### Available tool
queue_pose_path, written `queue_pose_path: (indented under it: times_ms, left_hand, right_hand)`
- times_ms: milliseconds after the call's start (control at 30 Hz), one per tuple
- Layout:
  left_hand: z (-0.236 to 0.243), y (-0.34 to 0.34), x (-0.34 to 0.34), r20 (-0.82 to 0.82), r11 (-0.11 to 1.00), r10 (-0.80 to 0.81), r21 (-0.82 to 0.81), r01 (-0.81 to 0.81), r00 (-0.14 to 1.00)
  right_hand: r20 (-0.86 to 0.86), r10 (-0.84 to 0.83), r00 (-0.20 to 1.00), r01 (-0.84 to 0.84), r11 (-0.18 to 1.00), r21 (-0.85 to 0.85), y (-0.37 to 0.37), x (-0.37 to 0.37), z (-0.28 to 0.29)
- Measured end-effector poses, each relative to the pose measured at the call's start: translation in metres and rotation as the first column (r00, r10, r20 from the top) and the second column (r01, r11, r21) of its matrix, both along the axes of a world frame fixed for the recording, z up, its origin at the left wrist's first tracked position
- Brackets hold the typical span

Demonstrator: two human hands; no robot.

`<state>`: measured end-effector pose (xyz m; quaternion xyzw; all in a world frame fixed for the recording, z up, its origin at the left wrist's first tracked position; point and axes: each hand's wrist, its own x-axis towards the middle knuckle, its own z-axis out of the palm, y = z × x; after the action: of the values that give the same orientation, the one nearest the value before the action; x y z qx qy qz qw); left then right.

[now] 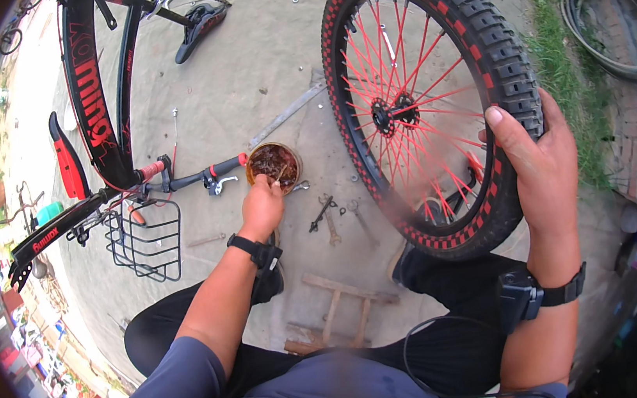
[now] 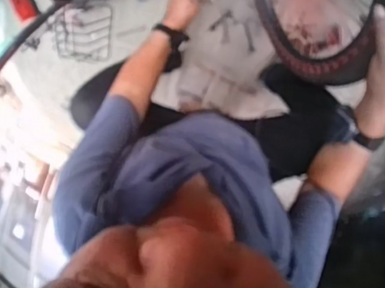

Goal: The person assembles a bicycle wheel hub by inserting a metal axle and securing it with washers and nuts. They then apply grease to the hub and spokes using a small stick, rotating the wheel to distribute the lubricant.

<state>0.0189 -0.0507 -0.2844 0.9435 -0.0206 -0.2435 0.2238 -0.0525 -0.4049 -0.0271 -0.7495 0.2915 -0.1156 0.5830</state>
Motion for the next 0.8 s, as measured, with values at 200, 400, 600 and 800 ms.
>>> queue_pose_path:
  times_ms: [200,400,600,800]
  left_hand:
    - [0.005,0.004,0.01,-0.049,0.991,-0.087,0.1,0.091,0.995]
    - [-0.002,0.003,0.009,-0.055,0.987,-0.13,0.086,0.135,0.99]
    - [-0.011,0.004,0.009,-0.097,0.987,-0.155,0.028,0.158,0.983]
    - [-0.016,0.004,0.01,-0.448,0.928,0.137,-0.253,-0.272,0.884]
  right_hand:
    - [-0.022,-0.015,1.0,0.015,1.0,-0.001,-0.002,-0.001,-0.001]
    - [-0.007,-0.054,0.999,0.054,0.998,0.025,0.0,0.0,-0.002]
    - [-0.054,0.02,0.998,-0.022,0.999,-0.034,-0.008,-0.002,-0.003]
    - [-0.01,-0.013,1.0,0.013,1.0,0.011,-0.003,0.0,0.0]
